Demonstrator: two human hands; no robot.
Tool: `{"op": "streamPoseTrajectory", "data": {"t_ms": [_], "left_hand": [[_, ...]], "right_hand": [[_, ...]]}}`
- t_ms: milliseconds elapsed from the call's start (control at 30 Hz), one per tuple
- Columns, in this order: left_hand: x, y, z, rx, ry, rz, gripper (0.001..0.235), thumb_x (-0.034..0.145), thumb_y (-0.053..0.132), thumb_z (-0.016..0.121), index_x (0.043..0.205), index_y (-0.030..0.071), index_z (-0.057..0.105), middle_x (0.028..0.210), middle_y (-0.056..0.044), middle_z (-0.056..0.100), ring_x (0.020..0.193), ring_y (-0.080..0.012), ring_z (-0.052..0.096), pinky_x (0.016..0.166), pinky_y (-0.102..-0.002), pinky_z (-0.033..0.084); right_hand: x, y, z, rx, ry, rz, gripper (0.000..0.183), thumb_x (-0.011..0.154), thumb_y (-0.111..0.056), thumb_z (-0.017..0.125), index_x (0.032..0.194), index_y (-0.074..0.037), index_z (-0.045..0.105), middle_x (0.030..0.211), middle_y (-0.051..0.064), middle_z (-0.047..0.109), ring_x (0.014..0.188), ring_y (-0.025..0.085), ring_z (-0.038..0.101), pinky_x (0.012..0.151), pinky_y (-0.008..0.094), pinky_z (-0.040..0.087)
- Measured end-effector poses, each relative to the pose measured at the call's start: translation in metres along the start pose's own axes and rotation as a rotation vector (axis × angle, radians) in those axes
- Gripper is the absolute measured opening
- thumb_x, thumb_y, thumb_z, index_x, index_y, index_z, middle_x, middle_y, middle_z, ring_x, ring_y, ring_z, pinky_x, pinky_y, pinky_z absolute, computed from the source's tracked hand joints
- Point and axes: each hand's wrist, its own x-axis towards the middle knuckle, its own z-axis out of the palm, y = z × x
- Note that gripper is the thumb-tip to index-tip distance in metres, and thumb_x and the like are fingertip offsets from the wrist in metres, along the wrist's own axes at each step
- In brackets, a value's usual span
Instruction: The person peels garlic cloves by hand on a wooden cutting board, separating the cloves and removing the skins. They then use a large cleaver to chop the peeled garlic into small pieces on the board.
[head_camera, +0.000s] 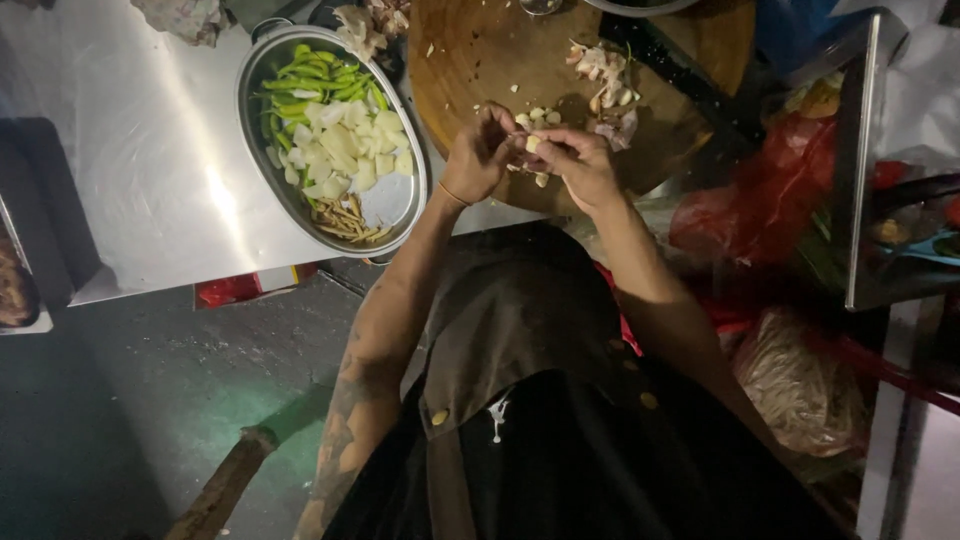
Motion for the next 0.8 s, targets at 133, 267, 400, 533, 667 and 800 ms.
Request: {"op": "streamPoseTrajectory", "data": {"t_ms": [133, 267, 400, 533, 667, 800], "left_hand": [[0.003, -0.014, -0.004, -0.062, -0.024, 0.034, 0.013, 0.099, -0.002, 0.063, 0.103, 0.000, 0.051, 0.083, -0.015, 0.066, 0.074, -0.0242, 0.068, 0.072, -0.034, 0.057], [0.002, -0.022, -0.007, 0.060, -0.010, 0.098, 0.013, 0.098, -0.003, 0.061, 0.102, 0.000, 0.050, 0.081, -0.016, 0.066, 0.075, -0.0280, 0.069, 0.073, -0.036, 0.055], [-0.002, -0.023, -0.010, 0.217, 0.032, 0.125, 0.017, 0.094, -0.002, 0.069, 0.105, 0.000, 0.056, 0.079, -0.020, 0.065, 0.075, -0.0372, 0.072, 0.076, -0.041, 0.056], [0.003, -0.034, -0.035, 0.457, 0.092, 0.084, 0.015, 0.094, 0.010, 0.068, 0.107, 0.007, 0.061, 0.086, -0.020, 0.070, 0.084, -0.0437, 0.072, 0.076, -0.048, 0.056], [0.033, -0.039, -0.090, 0.660, 0.229, 0.080, 0.027, 0.094, 0.034, 0.073, 0.095, 0.007, 0.068, 0.083, -0.020, 0.074, 0.082, -0.0471, 0.072, 0.069, -0.053, 0.058], [0.084, -0.037, -0.151, 0.840, 0.329, -0.048, 0.030, 0.090, 0.047, 0.068, 0.101, 0.022, 0.079, 0.087, -0.007, 0.081, 0.074, -0.0209, 0.075, 0.063, -0.038, 0.053]], "right_hand": [[0.005, 0.034, -0.012, 0.130, 0.064, 0.079, 0.026, 0.098, -0.005, 0.075, 0.122, -0.002, 0.066, 0.102, 0.015, 0.070, 0.087, 0.031, 0.078, 0.068, 0.041, 0.068], [-0.005, 0.033, 0.020, 0.157, 0.263, 0.116, 0.019, 0.096, -0.010, 0.080, 0.112, -0.005, 0.072, 0.102, 0.015, 0.074, 0.093, 0.030, 0.078, 0.078, 0.045, 0.068], [0.000, 0.068, 0.016, 0.012, 0.224, -0.086, 0.030, 0.085, 0.006, 0.085, 0.110, -0.003, 0.072, 0.101, 0.010, 0.073, 0.095, 0.018, 0.072, 0.083, 0.034, 0.064], [0.002, 0.052, 0.029, -0.024, 0.222, -0.173, 0.023, 0.092, 0.004, 0.078, 0.111, 0.001, 0.067, 0.105, 0.015, 0.071, 0.094, 0.021, 0.072, 0.078, 0.037, 0.066], [-0.002, 0.025, 0.029, -0.523, 0.245, -0.379, 0.014, 0.103, -0.007, 0.066, 0.115, 0.000, 0.070, 0.122, 0.020, 0.072, 0.115, 0.033, 0.069, 0.089, 0.044, 0.059], [-0.008, -0.005, 0.025, -0.751, 0.131, -0.309, 0.026, 0.111, -0.013, 0.048, 0.131, -0.003, 0.063, 0.145, 0.013, 0.061, 0.128, 0.029, 0.066, 0.103, 0.036, 0.058]]}}
